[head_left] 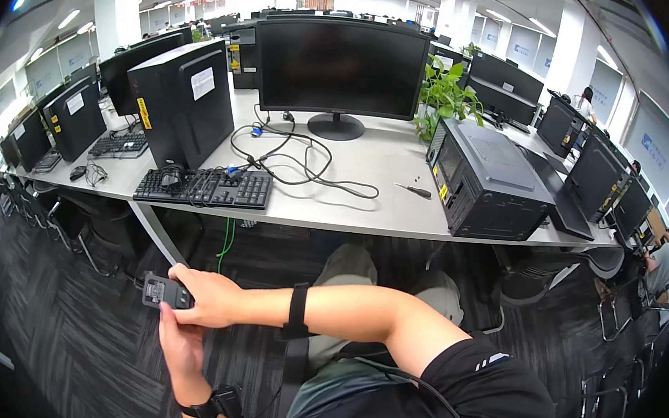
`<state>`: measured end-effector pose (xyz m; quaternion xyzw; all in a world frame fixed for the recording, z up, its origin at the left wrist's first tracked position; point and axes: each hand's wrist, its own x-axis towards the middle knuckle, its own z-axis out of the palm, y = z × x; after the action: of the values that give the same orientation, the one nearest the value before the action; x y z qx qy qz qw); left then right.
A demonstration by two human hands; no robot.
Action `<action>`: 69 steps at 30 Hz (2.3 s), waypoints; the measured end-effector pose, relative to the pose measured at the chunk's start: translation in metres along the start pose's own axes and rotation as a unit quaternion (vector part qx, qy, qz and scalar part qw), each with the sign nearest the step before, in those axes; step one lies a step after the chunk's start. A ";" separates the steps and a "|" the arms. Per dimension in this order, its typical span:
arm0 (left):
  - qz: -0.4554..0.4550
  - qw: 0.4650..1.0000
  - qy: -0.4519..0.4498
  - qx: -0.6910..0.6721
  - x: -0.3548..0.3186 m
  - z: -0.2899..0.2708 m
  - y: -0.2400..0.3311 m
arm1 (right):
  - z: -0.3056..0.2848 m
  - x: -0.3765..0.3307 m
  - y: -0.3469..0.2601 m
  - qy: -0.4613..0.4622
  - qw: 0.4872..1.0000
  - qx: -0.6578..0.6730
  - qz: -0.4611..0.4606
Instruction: Dismantling a desktop PC case and managing internal/external cables.
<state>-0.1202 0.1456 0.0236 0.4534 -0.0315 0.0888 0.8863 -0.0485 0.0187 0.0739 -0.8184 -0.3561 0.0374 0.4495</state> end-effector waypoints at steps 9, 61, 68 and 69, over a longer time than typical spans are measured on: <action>0.015 0.990 0.133 -0.052 0.004 -0.004 -0.015 | -0.014 -0.010 0.037 -0.089 0.984 -0.028 -0.150; 0.133 0.968 -0.148 -0.154 -0.001 -0.066 0.004 | -0.006 -0.001 0.017 -0.223 0.946 0.194 0.135; 0.254 0.958 0.127 -0.026 0.008 -0.043 -0.015 | -0.009 -0.020 -0.008 -0.164 0.983 0.022 0.082; 0.285 0.946 0.115 0.104 0.004 -0.039 -0.014 | -0.016 -0.020 -0.015 -0.161 0.984 -0.062 0.052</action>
<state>-0.1145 0.1694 -0.0104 0.5018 -0.0479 0.3925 0.7693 -0.0657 0.0000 0.0892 -0.8453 -0.3820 0.1698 0.3327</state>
